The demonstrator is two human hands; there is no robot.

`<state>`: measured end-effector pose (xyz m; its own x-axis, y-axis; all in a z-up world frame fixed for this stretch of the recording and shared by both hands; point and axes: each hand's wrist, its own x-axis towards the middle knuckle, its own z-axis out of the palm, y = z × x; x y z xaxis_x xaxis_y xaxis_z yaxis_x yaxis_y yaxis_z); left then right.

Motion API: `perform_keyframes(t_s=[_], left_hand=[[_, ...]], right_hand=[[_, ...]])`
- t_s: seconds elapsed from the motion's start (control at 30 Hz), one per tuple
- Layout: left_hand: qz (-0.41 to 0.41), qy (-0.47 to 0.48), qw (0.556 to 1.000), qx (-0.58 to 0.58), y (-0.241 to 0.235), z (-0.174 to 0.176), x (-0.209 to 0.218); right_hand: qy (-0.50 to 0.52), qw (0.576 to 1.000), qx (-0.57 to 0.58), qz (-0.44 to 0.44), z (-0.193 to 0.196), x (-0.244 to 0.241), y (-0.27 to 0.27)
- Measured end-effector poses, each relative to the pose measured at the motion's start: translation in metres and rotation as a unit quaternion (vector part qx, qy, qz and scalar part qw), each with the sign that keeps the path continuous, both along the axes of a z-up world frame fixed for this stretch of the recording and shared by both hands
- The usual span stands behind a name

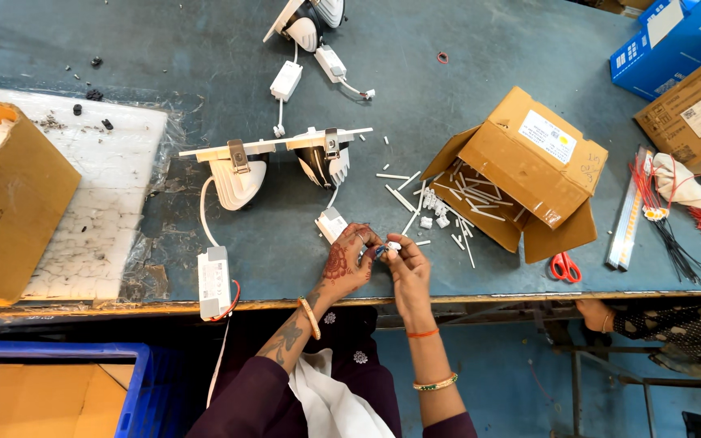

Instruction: The person connects wires between LED light housings and driver units, fits small plastic connectors onto wire ends, and organizes the assembled components into a blue plastic crate.

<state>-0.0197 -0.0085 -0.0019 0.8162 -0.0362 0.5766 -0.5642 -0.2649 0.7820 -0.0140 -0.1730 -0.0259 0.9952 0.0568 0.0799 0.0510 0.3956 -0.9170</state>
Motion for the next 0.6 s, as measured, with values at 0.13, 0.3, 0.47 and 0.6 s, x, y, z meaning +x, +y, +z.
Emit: perform_keyframes(t_s=[0.13,0.3,0.47,0.6], left_hand=[[0.003,-0.004,1.0,0.005,0.001,-0.003,0.002],[-0.001,0.009,1.0,0.007,0.001,-0.004,0.002],[-0.009,0.015,1.0,0.012,0.002,-0.007,0.004],[-0.016,0.044,0.999,0.012,0.001,-0.009,0.003]], right_hand=[[-0.005,1.0,-0.015,-0.02,-0.004,-0.001,0.003],[-0.008,1.0,0.008,0.0,-0.007,-0.001,-0.003],[-0.005,0.999,0.022,0.028,-0.004,-0.002,-0.01],[0.014,0.997,0.061,0.039,-0.001,-0.001,-0.013]])
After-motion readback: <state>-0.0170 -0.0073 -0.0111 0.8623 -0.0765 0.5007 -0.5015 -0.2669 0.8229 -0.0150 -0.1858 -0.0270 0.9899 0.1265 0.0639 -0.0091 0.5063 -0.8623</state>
